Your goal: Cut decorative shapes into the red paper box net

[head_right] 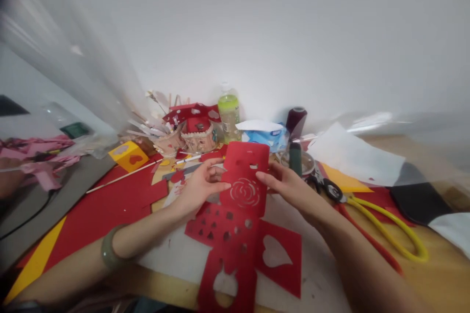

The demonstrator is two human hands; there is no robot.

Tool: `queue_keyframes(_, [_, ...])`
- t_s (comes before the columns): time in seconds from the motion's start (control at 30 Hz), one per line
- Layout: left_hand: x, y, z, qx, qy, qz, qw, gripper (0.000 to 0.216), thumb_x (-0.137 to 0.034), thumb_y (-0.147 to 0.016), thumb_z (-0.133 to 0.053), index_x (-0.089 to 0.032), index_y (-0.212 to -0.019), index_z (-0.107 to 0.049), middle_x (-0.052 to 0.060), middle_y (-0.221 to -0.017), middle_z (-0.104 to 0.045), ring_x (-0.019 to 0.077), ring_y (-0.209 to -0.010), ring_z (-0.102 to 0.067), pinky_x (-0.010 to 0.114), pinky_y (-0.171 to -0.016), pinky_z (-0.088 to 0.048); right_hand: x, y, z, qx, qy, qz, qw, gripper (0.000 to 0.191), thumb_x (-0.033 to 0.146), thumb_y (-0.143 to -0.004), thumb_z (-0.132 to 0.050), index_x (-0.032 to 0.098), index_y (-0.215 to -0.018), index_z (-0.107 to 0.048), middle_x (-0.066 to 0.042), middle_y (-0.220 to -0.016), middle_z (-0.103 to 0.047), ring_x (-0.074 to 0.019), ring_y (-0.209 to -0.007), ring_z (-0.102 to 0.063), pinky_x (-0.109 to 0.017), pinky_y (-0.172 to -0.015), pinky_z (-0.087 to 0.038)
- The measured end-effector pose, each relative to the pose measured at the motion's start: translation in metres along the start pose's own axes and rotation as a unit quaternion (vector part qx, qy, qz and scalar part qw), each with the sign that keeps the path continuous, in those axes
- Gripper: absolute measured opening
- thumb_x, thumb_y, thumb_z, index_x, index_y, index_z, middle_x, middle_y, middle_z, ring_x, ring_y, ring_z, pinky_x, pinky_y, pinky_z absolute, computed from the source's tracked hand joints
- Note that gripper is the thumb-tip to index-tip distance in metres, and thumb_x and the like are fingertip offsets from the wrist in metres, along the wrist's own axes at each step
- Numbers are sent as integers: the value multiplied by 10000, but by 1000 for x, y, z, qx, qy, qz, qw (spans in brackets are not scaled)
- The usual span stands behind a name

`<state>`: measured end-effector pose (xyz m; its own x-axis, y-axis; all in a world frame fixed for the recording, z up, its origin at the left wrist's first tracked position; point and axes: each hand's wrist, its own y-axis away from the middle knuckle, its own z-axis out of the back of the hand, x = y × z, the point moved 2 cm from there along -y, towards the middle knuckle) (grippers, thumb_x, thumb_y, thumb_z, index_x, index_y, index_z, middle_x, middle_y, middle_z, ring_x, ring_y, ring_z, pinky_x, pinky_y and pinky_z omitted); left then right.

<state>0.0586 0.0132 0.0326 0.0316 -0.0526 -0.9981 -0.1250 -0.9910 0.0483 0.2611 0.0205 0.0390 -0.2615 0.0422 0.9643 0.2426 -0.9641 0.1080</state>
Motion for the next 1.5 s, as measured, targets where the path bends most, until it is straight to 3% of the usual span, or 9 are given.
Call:
queue_keyframes(0.17, [-5,5,-7,20,77,22,997,573,-222,-521,-835,-175,-1006,-533,-16,-816,-595,126,-762,-582,243,-731,-467,-4,6,-22,92,-181,-45,978,505,454,-586,-794,163,-987,-695,-111,-920,-754,-282,-868,-710,-412,-810,-544])
queue_keyframes(0.37, [-3,9,-10,66,103,93,988,386,-256,-618,-812,-156,-926,-601,29,-868,-631,141,-788,-623,256,-706,-500,-4,11,-27,85,-287,-96,949,349,298,-606,-798,194,-924,-700,-70,-886,-769,-243,-804,-727,-377,-771,-558])
queue_keyframes(0.53, [-3,10,-9,65,66,101,991,220,-230,-747,-712,-154,-926,-609,39,-894,-639,122,-743,-624,234,-651,-502,-5,12,-27,84,-327,-124,933,282,248,-605,-792,189,-869,-716,-64,-858,-773,-238,-778,-730,-396,-812,-553])
queue_keyframes(0.63, [-2,7,-10,53,16,74,996,173,-202,-776,-673,-152,-911,-578,17,-823,-616,119,-705,-611,237,-633,-501,-8,12,-28,84,-343,-141,925,240,224,-603,-792,182,-830,-723,-56,-819,-775,-219,-733,-730,-358,-770,-565])
queue_keyframes(0.77, [-3,3,-9,-1,-87,-22,996,242,-120,-739,-693,-173,-885,-508,-10,-828,-551,117,-747,-574,247,-692,-491,-10,11,-30,81,-358,-155,917,219,209,-619,-784,180,-828,-727,-51,-808,-775,-209,-711,-730,-345,-762,-568])
queue_keyframes(0.87, [-8,5,-7,-34,-189,-116,974,204,-79,-734,-684,-184,-807,-525,2,-903,-510,147,-880,-540,295,-830,-458,-10,9,-32,70,-364,-157,915,206,197,-639,-769,190,-839,-722,-46,-821,-775,-215,-727,-730,-362,-773,-567])
queue_keyframes(1.0, [-17,10,-9,-23,-317,-197,928,109,-97,-779,-635,-203,-760,-617,21,-917,-523,205,-990,-488,372,-938,-393,-11,7,-31,53,-362,-153,918,174,189,-665,-751,194,-835,-717,-44,-825,-774,-212,-735,-727,-336,-730,-567])
queue_keyframes(1.2, [-19,12,-12,-28,-426,-224,876,49,-187,-774,-662,-195,-818,-641,39,-907,-553,235,-982,-482,376,-870,-429,-14,7,-33,30,-341,-123,931,192,247,-650,-779,207,-823,-705,-27,-815,-769,-205,-706,-718,-308,-659,-559])
queue_keyframes(1.5, [-18,6,-12,-30,-483,-215,848,61,-186,-801,-695,-197,-808,-635,15,-927,-575,200,-956,-503,329,-828,-437,-18,6,-33,-20,-267,-52,962,303,355,-623,-815,232,-883,-718,-13,-922,-758,-236,-883,-684,-357,-833,-505])
